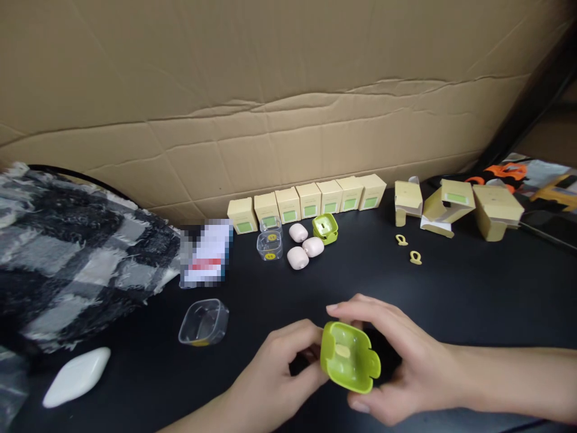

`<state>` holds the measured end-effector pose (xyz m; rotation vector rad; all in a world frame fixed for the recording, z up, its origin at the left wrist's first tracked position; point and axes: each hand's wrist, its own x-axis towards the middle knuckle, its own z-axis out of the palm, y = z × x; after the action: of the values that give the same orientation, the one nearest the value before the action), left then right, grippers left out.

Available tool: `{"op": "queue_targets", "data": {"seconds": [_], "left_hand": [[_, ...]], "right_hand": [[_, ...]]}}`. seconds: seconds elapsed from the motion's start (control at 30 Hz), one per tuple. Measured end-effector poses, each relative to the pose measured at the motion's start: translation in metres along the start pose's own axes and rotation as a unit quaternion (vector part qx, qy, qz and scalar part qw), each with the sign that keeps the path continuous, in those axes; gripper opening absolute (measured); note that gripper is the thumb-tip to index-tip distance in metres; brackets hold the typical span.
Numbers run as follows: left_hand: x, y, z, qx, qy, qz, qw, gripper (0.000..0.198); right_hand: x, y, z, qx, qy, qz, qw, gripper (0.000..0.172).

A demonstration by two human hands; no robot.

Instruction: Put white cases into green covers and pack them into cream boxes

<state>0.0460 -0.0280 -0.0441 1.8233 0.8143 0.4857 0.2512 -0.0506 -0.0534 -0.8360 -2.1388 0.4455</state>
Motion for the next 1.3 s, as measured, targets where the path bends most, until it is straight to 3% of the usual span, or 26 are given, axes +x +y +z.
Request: {"op": "queue_targets", "data": {"seconds": [0.13,0.23,0.43,0.63,0.7,0.83,0.97,1.13,1.3], "left_hand": [[-0.002,-0.001,-0.001,0.067,0.002,0.085,0.994,0.015],[-0.003,-0.003,0.0,0.127,0.018,0.11,0.986,0.015],[-0.001,-0.006,0.0,0.15,0.003,0.091,0.984,0.014],[0.0,-0.001,-0.001,0.184,0.001,0.025,0.983,0.012],[-0.002,-0.002,-0.001,0.143,0.025,0.007,0.989,0.017],[-0.008,-0.007,-0.004,-0.014,0.076,-0.015,0.997,0.051],[-0.009,-0.011,-0.005,-0.133,0.051,-0.027,0.99,0.058],[0.0,-0.008,-0.003,-0.238,0.081,-0.044,0.967,0.034],[0.003,-0.003,-0.006,-0.336,0.144,-0.067,0.928,0.033]], "right_hand": [[-0.005,0.005,0.003,0.032,-0.017,-0.029,0.999,0.057],[-0.006,0.008,0.005,0.033,-0.014,-0.044,0.998,0.056],[-0.004,0.009,0.006,0.04,-0.008,-0.058,0.997,0.052],[-0.004,0.008,0.003,0.021,-0.017,-0.037,0.999,0.051],[-0.003,0.008,0.002,0.008,-0.01,-0.013,1.0,0.053],[-0.001,0.006,0.003,-0.011,0.013,0.028,0.999,0.061],[0.005,0.003,0.0,-0.061,-0.035,-0.028,0.997,0.049],[0.032,0.005,-0.018,-0.13,-0.048,-0.069,0.988,0.056],[0.076,0.023,-0.034,-0.19,-0.08,-0.058,0.977,0.032]]}}
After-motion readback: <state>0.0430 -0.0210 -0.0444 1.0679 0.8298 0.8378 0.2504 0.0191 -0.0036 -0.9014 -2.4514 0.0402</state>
